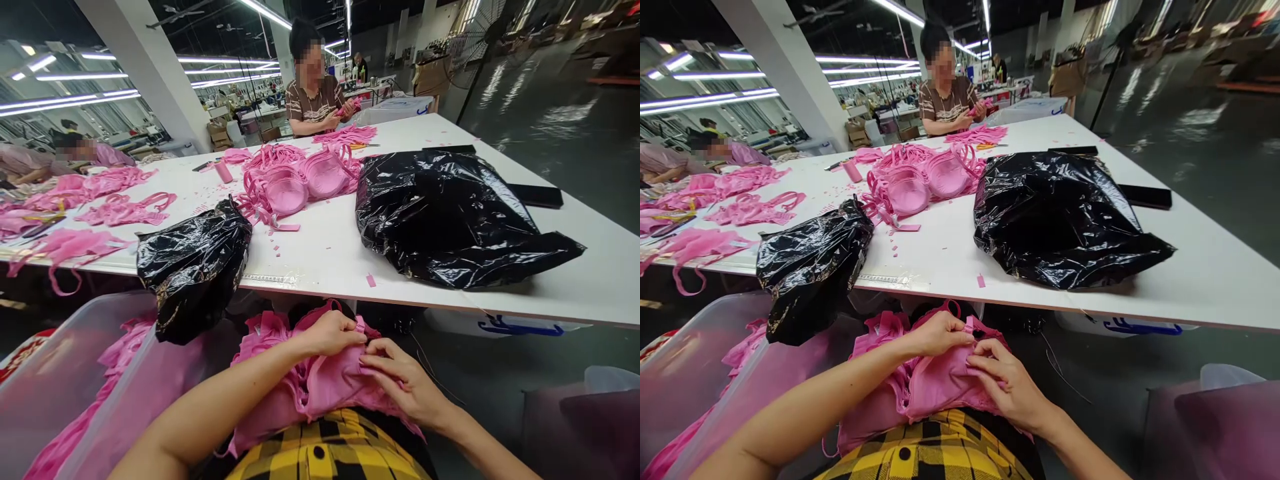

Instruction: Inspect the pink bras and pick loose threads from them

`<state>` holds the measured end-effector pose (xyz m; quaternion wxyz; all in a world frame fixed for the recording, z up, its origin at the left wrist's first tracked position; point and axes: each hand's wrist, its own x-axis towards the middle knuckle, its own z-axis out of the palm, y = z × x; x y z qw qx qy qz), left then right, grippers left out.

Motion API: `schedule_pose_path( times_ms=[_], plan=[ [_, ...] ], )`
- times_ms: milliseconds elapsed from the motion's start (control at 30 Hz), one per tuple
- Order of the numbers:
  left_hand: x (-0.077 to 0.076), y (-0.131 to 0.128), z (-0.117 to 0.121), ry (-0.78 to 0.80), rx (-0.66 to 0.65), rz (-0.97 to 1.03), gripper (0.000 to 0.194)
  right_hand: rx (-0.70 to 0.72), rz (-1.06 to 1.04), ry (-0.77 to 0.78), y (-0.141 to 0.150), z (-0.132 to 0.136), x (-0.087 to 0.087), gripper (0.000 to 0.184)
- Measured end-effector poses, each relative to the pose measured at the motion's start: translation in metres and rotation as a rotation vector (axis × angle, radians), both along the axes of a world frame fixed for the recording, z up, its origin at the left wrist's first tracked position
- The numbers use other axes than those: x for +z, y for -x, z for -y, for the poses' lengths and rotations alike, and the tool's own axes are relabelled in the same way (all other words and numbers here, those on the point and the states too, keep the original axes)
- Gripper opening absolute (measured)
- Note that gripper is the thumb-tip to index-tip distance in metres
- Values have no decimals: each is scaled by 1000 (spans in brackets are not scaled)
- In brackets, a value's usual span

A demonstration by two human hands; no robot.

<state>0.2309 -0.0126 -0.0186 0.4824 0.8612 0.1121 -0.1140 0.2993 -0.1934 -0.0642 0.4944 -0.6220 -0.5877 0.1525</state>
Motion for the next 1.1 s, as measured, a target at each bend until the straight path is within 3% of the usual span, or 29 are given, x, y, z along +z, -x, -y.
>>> schedule_pose_path(
  times_ms=[167, 300, 400, 533, 600, 667, 767, 1100],
  plan=[
    [-4, 3, 0, -23, 11, 7, 41, 30, 77, -71, -5, 7, -8, 36],
    [-9, 1, 1, -90, -3, 15, 41, -18, 100, -164, 1, -4, -17, 24],
    [-9, 5, -2, -140, -13, 23, 40, -65, 112, -130, 2, -8, -21, 22],
    [4, 19, 1, -447, -2, 256, 16, -25, 169, -77, -2, -4, -18, 22],
    [12, 27, 5, -672, -122, 441, 12, -23, 186, -107, -2, -4, -16, 19],
    [18, 33, 6, -845, -364, 536, 13, -36, 212, -138, 0, -7, -16, 17],
    [19, 35, 4, -955, -626, 520, 13, -46, 264, -165, 0, -14, -17, 15],
    [5, 22, -8, -892, -802, 502, 9, 42, 141, -126, -11, -8, -9, 21]
  ],
)
